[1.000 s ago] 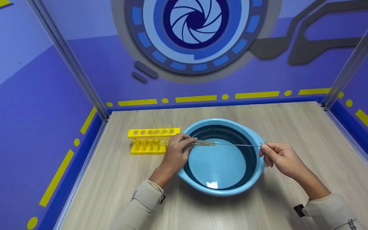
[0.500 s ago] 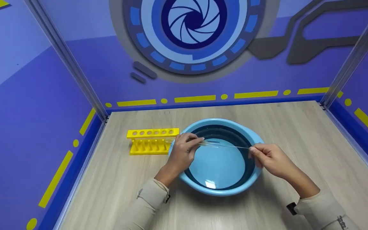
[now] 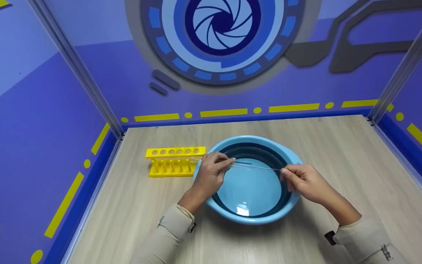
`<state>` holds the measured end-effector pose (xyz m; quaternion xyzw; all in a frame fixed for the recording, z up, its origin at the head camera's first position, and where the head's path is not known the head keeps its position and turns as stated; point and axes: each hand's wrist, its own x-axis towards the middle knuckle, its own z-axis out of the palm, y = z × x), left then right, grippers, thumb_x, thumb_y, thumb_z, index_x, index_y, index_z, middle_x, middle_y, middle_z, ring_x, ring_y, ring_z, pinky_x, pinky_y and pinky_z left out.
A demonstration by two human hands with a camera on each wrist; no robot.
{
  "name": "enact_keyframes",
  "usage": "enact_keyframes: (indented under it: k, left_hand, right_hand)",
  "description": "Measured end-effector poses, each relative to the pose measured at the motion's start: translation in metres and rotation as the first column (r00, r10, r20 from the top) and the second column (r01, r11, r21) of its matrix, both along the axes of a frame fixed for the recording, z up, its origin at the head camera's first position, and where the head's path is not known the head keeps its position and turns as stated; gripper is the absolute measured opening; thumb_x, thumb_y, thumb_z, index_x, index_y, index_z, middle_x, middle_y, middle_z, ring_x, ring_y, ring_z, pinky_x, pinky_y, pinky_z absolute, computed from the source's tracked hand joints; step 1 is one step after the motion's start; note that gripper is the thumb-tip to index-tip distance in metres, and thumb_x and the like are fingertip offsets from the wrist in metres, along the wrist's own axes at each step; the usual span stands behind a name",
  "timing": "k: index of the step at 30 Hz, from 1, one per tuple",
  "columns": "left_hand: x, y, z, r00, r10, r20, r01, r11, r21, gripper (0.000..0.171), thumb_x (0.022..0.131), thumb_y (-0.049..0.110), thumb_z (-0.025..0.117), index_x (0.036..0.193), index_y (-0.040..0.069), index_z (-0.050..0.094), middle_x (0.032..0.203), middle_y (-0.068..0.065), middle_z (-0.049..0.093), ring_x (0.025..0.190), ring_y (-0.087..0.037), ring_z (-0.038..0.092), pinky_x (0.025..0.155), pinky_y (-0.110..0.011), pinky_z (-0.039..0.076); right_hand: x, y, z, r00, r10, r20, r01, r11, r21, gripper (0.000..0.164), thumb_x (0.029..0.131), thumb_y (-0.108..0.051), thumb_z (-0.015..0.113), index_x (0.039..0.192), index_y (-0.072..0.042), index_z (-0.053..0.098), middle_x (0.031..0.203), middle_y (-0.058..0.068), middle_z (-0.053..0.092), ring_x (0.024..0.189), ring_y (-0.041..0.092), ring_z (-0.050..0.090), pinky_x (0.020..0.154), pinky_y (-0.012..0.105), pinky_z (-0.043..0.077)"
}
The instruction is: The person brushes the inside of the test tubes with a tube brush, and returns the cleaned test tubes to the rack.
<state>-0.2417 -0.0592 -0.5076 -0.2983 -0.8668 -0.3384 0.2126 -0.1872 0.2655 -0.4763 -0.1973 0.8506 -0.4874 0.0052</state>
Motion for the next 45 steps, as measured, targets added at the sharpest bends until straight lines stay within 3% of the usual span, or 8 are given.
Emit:
enact_keyframes:
  k: [7,18,27,33,37,42,45]
  left_hand:
    - [0.000,0.002,0.000,1.000,-0.016,-0.002,0.016,0.999,-0.039,0.028,0.106,0.016,0.068,0.130,0.026,0.079,0.116,0.002,0.071,0.114,-0.017,0.065,0.104,-0.039,0.046]
    - [0.000,0.005,0.003,0.998,-0.050,-0.029,0.049,0.998,-0.040,0.028,0.104,0.013,0.070,0.128,0.023,0.080,0.114,0.000,0.072,0.110,-0.018,0.067,0.100,-0.038,0.049]
    - [-0.001,0.003,0.003,0.999,-0.038,-0.030,0.037,0.999,-0.034,0.029,0.103,0.016,0.072,0.130,0.025,0.079,0.115,0.002,0.072,0.111,-0.017,0.066,0.102,-0.037,0.050]
    - [0.000,0.001,0.004,0.999,-0.027,-0.041,0.025,0.998,-0.059,0.028,0.102,0.018,0.073,0.129,0.026,0.079,0.114,0.002,0.072,0.111,-0.018,0.066,0.102,-0.037,0.053]
    - [0.000,0.001,0.004,0.998,-0.051,-0.028,0.049,0.997,-0.056,0.028,0.103,0.018,0.072,0.129,0.024,0.079,0.114,0.001,0.072,0.111,-0.019,0.066,0.102,-0.037,0.054]
    - [-0.001,0.000,0.004,0.998,-0.069,0.001,0.069,0.997,-0.028,0.028,0.103,0.016,0.071,0.129,0.023,0.079,0.112,0.001,0.072,0.108,-0.018,0.066,0.099,-0.036,0.053]
    - [-0.002,-0.001,0.005,0.998,-0.057,0.015,0.057,0.998,-0.018,0.028,0.103,0.017,0.071,0.129,0.025,0.079,0.111,0.003,0.072,0.108,-0.017,0.066,0.098,-0.034,0.053]
  right_hand:
    - [-0.003,-0.007,-0.002,0.999,0.033,0.000,-0.033,0.999,0.002,0.029,0.112,-0.022,0.057,0.090,-0.010,0.072,0.064,0.008,0.061,0.058,0.021,0.061,0.059,0.027,0.055]
    - [-0.005,-0.023,-0.007,0.997,0.076,0.023,-0.077,0.997,0.014,0.029,0.113,-0.025,0.054,0.095,-0.010,0.072,0.062,0.008,0.060,0.057,0.007,0.056,0.059,0.026,0.053]
    - [-0.006,-0.030,-0.010,0.999,0.037,-0.034,-0.035,0.998,0.051,0.028,0.113,-0.025,0.055,0.095,-0.012,0.073,0.064,0.002,0.061,0.058,0.007,0.058,0.058,0.025,0.053]
    - [-0.005,-0.031,-0.008,0.991,0.013,-0.130,0.002,0.994,0.114,0.024,0.112,-0.023,0.058,0.094,-0.014,0.072,0.063,-0.007,0.056,0.057,0.003,0.054,0.056,0.024,0.051]
    - [-0.006,-0.032,-0.007,0.974,-0.005,-0.226,0.039,0.989,0.146,0.020,0.108,-0.016,0.063,0.091,-0.013,0.073,0.062,-0.012,0.052,0.056,-0.001,0.049,0.053,0.021,0.045]
    - [-0.008,-0.034,-0.007,0.912,0.016,-0.409,0.091,0.967,0.239,0.016,0.103,-0.010,0.070,0.086,-0.012,0.071,0.062,-0.013,0.042,0.057,-0.003,0.042,0.053,0.018,0.039]
    - [-0.008,-0.036,-0.008,0.888,0.033,-0.459,0.112,0.952,0.284,0.016,0.102,-0.010,0.072,0.086,-0.012,0.070,0.061,-0.012,0.041,0.059,-0.003,0.041,0.055,0.018,0.039]
